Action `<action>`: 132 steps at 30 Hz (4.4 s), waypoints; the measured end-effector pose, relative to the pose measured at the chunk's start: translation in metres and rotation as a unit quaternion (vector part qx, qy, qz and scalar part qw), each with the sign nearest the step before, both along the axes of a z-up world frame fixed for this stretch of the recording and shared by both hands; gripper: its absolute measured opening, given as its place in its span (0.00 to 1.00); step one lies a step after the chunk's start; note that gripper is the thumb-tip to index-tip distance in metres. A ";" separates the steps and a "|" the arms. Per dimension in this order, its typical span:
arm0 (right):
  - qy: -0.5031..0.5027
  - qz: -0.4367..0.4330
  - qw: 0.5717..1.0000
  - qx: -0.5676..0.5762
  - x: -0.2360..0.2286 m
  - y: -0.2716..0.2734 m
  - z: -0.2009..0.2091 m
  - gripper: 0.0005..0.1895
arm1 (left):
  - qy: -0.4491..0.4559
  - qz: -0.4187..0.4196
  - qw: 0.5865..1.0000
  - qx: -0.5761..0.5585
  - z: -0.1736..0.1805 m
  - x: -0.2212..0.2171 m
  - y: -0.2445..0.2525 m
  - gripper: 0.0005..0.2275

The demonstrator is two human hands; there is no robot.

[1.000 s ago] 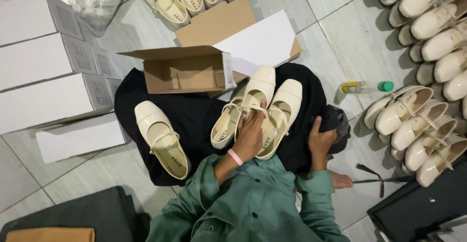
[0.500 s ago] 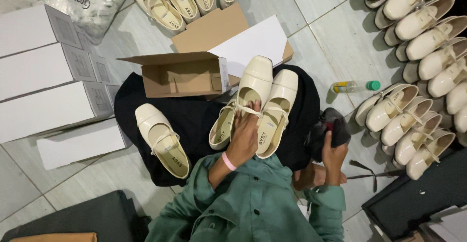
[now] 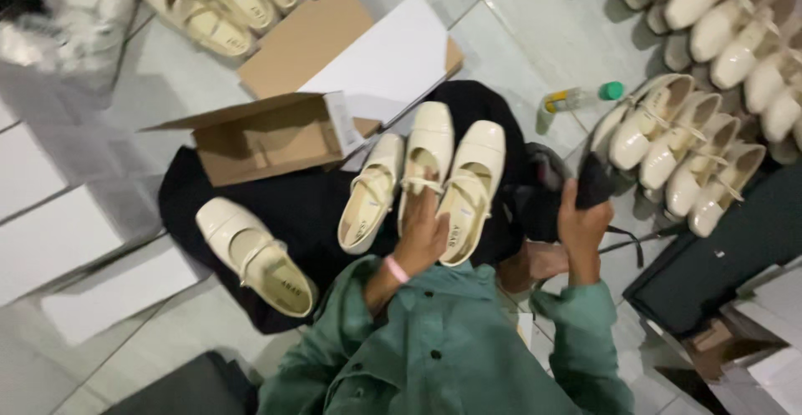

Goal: The person sits on the floor and wipes a pair of white flat shoes with a dark cloth. They clean the exterior and interior surfaces, then place the shoes into a cardboard box and close the lid. The person repeats the wiping process on another pair of shoes.

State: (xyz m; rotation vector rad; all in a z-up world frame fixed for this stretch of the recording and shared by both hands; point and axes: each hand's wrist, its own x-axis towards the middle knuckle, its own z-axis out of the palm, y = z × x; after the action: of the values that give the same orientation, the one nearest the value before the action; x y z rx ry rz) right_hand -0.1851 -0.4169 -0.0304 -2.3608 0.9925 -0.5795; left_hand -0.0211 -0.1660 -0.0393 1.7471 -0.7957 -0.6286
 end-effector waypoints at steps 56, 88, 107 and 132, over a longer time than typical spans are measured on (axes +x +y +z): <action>-0.339 -0.054 0.937 0.067 0.010 -0.160 -0.132 0.37 | -0.199 -0.059 0.978 0.011 0.018 0.024 -0.006 0.33; 0.050 0.041 0.996 0.065 -0.010 -0.014 -0.011 0.16 | -0.262 -0.036 0.964 0.042 -0.011 0.003 -0.005 0.32; 0.202 0.322 0.921 -0.083 0.059 0.083 0.044 0.17 | -0.236 -0.065 0.966 0.080 -0.007 0.007 -0.002 0.25; 0.196 0.314 0.924 -0.100 0.057 0.078 0.036 0.19 | -0.266 -0.051 0.959 0.085 -0.001 0.007 -0.007 0.24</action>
State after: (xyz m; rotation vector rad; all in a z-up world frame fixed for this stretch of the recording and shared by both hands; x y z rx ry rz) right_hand -0.1277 -0.3389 0.0058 -2.8394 0.2681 0.0472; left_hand -0.0141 -0.1729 -0.0403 2.0784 -1.2358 -0.2930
